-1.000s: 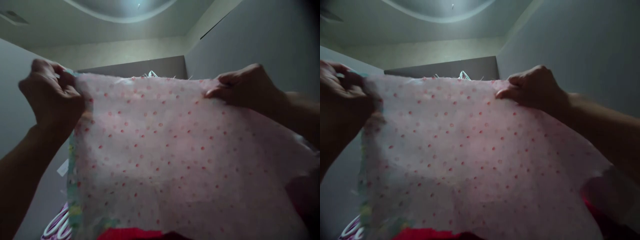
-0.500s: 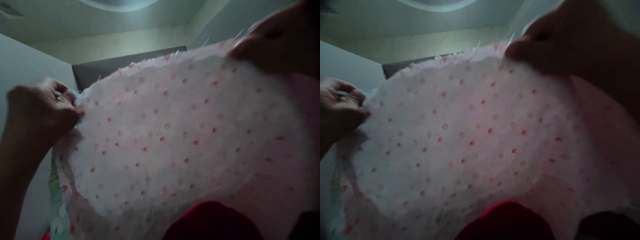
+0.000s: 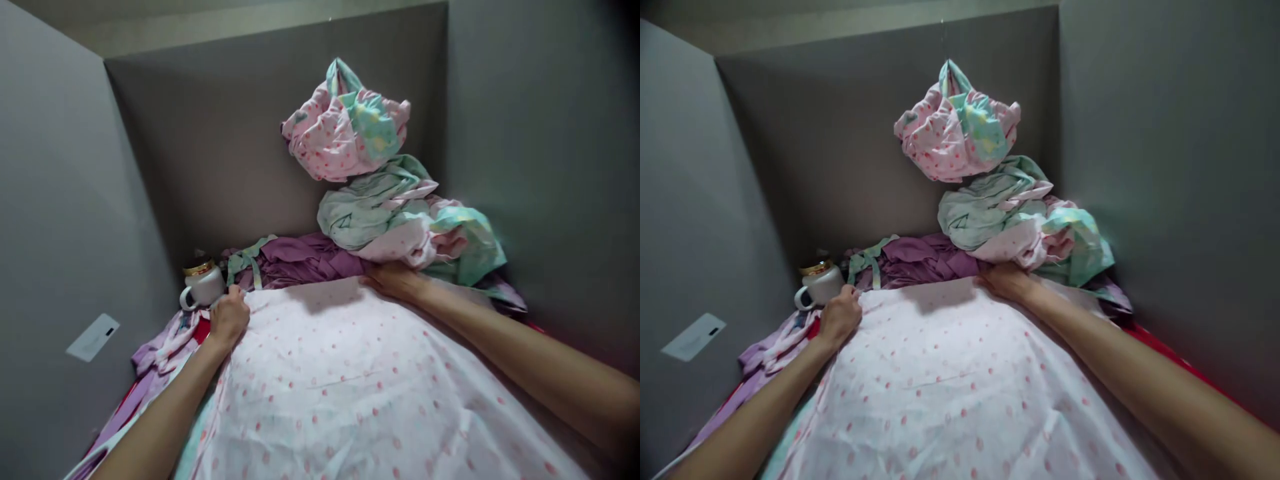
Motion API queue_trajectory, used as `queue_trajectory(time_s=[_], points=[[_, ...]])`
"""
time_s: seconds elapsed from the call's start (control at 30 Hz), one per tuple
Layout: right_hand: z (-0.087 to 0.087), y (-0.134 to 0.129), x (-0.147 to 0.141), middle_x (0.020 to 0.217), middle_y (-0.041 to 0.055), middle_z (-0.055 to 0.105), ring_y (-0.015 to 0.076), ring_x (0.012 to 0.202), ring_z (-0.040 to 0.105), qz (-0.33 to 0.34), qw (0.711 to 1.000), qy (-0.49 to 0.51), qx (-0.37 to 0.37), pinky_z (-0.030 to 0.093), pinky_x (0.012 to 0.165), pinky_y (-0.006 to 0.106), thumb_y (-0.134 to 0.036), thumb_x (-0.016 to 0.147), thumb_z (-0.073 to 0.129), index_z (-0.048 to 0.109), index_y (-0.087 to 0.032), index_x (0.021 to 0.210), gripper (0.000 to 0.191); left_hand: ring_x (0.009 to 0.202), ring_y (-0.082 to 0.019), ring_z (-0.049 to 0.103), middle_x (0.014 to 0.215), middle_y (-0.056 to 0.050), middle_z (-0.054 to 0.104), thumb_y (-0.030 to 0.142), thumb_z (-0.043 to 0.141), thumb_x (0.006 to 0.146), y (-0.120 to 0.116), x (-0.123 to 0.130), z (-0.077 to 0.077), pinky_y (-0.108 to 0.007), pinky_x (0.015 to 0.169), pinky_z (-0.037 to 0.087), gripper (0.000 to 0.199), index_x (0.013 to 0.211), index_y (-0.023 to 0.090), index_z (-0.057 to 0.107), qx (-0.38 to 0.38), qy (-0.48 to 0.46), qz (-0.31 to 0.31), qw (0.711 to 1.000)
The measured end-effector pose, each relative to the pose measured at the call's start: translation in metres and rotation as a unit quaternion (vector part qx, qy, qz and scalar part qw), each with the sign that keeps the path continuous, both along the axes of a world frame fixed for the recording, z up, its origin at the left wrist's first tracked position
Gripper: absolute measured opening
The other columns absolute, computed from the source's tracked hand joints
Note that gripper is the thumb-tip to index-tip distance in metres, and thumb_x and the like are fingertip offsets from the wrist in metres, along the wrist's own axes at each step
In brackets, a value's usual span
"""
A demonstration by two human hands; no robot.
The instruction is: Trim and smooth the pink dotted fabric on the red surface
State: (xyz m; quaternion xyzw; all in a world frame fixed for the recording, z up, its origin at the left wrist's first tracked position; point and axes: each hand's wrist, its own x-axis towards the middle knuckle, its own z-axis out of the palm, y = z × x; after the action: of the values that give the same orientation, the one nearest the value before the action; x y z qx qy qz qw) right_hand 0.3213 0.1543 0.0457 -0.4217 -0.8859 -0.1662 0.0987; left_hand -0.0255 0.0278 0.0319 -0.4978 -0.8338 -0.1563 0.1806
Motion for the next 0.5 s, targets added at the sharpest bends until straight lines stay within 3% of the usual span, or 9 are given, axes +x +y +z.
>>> queue_trajectory(time_s=[0.13,0.33,0.5], points=[[-0.023,0.011,-0.011,0.084,0.0182,0.069,0.0283,0.073,0.065,-0.015,1.0,0.006,0.017,0.035,0.059,0.029,-0.038,0.095,0.035,0.066,-0.013,0.099,0.04,0.08,-0.032,0.065,0.082,-0.017,0.067,0.026,0.022,0.091,0.015,-0.012,-0.02,-0.035,0.061,0.042,0.035,0.106,0.014,0.052,-0.052,0.012,0.006,0.999],[-0.031,0.002,-0.012,0.08,0.0175,0.068,0.0264,0.07,0.064,-0.04,0.996,0.048,0.056,0.031,0.056,0.027,-0.041,0.098,0.025,0.063,-0.014,0.1,0.047,0.085,-0.034,0.064,0.089,-0.02,0.067,0.022,0.027,0.087,0.024,-0.028,-0.013,-0.038,0.066,0.044,0.033,0.107,0.013,0.052,-0.119,0.05,-0.007,0.992],[-0.026,-0.004,-0.005,0.081,0.0147,0.068,0.0228,0.069,0.063,-0.032,0.996,0.058,0.056,0.031,0.058,0.024,-0.041,0.099,0.022,0.061,-0.016,0.102,0.047,0.088,-0.035,0.064,0.091,-0.02,0.067,0.019,0.029,0.086,0.026,-0.041,-0.01,-0.038,0.068,0.045,0.032,0.108,0.013,0.051,-0.15,0.074,-0.013,0.986]])
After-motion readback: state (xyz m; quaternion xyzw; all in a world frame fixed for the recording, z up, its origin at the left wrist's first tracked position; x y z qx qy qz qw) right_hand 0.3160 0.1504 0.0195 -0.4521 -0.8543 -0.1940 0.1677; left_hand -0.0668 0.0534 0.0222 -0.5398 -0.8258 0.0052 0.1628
